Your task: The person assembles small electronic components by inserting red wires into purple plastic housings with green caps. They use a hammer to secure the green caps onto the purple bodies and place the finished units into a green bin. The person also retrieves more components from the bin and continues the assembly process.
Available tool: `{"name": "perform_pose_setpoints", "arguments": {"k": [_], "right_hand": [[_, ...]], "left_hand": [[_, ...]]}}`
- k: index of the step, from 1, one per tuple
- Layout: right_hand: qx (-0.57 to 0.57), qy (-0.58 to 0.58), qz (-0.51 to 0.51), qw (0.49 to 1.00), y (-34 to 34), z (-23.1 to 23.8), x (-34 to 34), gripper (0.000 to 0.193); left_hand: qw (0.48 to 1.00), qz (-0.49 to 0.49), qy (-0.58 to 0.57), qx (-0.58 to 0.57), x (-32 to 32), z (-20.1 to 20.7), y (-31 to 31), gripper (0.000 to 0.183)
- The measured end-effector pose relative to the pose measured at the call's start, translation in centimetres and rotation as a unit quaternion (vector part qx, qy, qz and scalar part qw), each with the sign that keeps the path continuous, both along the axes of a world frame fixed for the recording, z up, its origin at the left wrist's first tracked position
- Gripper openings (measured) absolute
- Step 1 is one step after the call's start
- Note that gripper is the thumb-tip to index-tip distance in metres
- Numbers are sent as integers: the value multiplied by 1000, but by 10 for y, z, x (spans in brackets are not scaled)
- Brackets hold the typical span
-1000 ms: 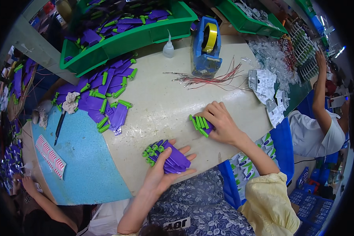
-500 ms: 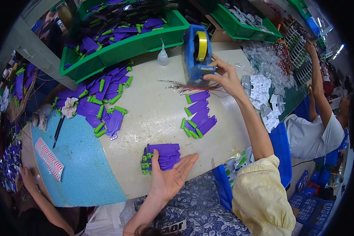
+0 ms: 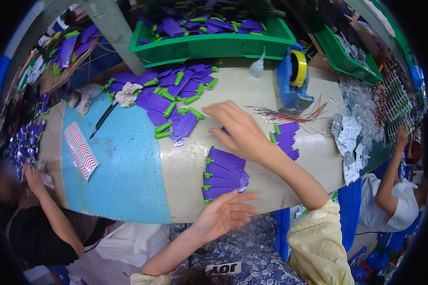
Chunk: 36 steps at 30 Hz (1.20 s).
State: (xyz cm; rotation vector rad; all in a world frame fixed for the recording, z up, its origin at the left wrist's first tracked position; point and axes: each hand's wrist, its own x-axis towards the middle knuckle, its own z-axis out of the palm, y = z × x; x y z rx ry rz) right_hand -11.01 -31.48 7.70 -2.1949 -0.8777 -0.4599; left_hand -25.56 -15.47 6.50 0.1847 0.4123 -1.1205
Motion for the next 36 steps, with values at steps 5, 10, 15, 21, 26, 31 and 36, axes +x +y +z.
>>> {"name": "perform_pose_setpoints", "arguments": {"k": [5,10,15,21,26,31,36], "right_hand": [[-205,-84,68,973,32,-36,47,33],[-226,-65,168,957,38,7,-13,16],[108,80,-45,990,30,48,-50,46],[203,509,1,836,44,44,-73,67],[5,96,72,993,35,50,-40,53],[-60,107,25,992,71,34,-33,45],[-70,166,-200,963,112,-8,52,36]], "left_hand": [[829,159,-347,409,9,29,27,34],[627,197,-534,531,45,36,35,48],[694,143,-546,447,70,35,55,44],[762,324,-456,324,69,42,30,6],[657,299,-466,512,68,36,46,37],[619,239,-440,605,85,57,54,62],[625,250,-399,623,89,7,123,37]]}}
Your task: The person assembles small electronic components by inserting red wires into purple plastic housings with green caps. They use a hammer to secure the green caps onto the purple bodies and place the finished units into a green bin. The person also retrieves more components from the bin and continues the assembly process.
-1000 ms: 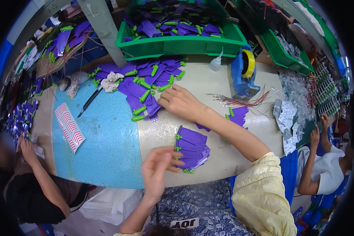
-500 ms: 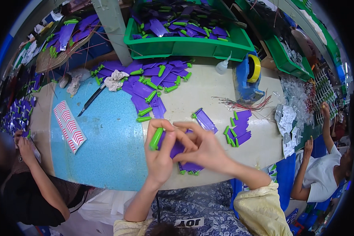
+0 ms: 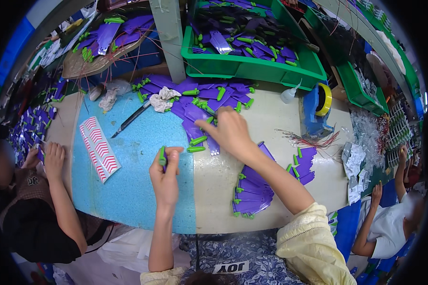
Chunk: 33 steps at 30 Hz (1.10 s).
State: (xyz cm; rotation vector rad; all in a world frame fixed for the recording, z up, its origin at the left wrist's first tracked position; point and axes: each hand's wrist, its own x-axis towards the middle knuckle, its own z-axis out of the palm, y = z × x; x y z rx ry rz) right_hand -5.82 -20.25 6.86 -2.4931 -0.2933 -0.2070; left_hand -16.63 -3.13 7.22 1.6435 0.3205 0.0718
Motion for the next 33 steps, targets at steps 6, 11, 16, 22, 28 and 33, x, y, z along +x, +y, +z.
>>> {"name": "perform_pose_setpoints", "arguments": {"k": [6,11,16,22,28,33], "right_hand": [[62,57,46,995,-14,18,-11,25],[91,4,75,993,-31,30,-25,36],[215,99,30,971,-40,44,-41,54],[214,-19,225,950,-33,31,-59,48],[2,-308,272,912,-46,47,-65,38],[73,-158,65,983,-102,44,-47,8]], "left_hand": [[861,-104,-344,361,40,19,-8,58],[901,-193,-246,301,62,16,-33,72],[976,42,-178,119,67,-14,-15,22],[979,-4,-68,-191,8,35,-44,34],[993,-62,-71,-69,2,30,-64,32],[954,-140,-21,266,42,28,-51,27]]}}
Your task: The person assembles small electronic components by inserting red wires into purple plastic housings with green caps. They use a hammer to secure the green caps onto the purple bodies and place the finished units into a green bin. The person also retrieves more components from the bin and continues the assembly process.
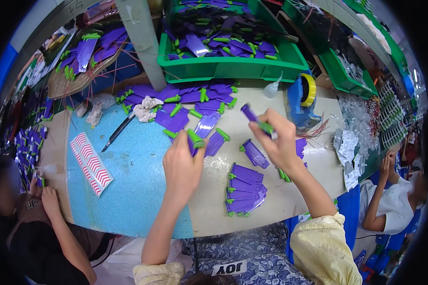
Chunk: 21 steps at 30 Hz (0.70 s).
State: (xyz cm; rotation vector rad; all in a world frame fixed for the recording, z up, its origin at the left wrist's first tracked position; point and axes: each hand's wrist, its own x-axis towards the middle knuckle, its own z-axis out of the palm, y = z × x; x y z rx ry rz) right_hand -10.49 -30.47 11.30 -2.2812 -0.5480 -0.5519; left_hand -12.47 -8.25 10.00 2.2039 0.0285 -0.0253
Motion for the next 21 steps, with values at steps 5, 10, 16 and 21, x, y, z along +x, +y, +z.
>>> {"name": "perform_pose_setpoints", "arguments": {"k": [5,10,16,21], "right_hand": [[92,63,1,994,2,-30,4,37],[43,103,129,985,16,-21,-4,25],[110,140,91,980,40,-11,-40,31],[135,213,133,958,33,-15,-58,31]], "left_hand": [[973,-97,-174,114,46,-47,-22,48],[938,-8,-96,-334,12,-27,-1,29],[753,157,88,-633,-10,-61,-16,33],[742,189,33,-642,-20,-16,-49,40]]}}
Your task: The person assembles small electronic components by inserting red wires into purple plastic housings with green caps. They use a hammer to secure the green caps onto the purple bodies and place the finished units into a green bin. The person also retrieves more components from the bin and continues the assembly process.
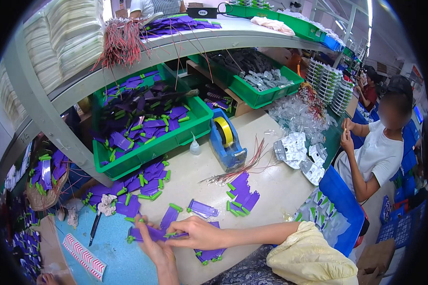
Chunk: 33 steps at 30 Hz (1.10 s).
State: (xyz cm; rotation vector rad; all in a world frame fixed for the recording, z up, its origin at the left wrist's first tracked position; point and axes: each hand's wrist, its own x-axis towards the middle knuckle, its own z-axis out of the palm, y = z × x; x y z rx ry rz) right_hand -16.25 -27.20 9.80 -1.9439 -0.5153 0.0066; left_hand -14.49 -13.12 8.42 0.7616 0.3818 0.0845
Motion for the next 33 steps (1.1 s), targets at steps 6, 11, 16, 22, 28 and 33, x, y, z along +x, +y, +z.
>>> {"name": "perform_pose_setpoints", "arguments": {"k": [6,11,16,22,28,33], "right_hand": [[32,-89,-55,994,-3,-1,-1,26],[-108,-336,-29,935,-20,32,9,24],[-79,-218,-144,962,-43,0,6,13],[190,152,-213,946,-55,6,12,23],[-43,102,-123,986,-32,3,0,28],[-90,-147,-96,980,-8,-19,-6,29]], "left_hand": [[997,-55,-57,-5,-23,14,-4,25],[973,-47,-72,216,-38,24,-7,29],[892,-254,28,372,-21,31,14,26],[491,-193,-174,832,48,-32,-2,40],[956,-258,-44,135,27,-12,15,37],[991,-137,1,2,-4,1,-5,30]]}}
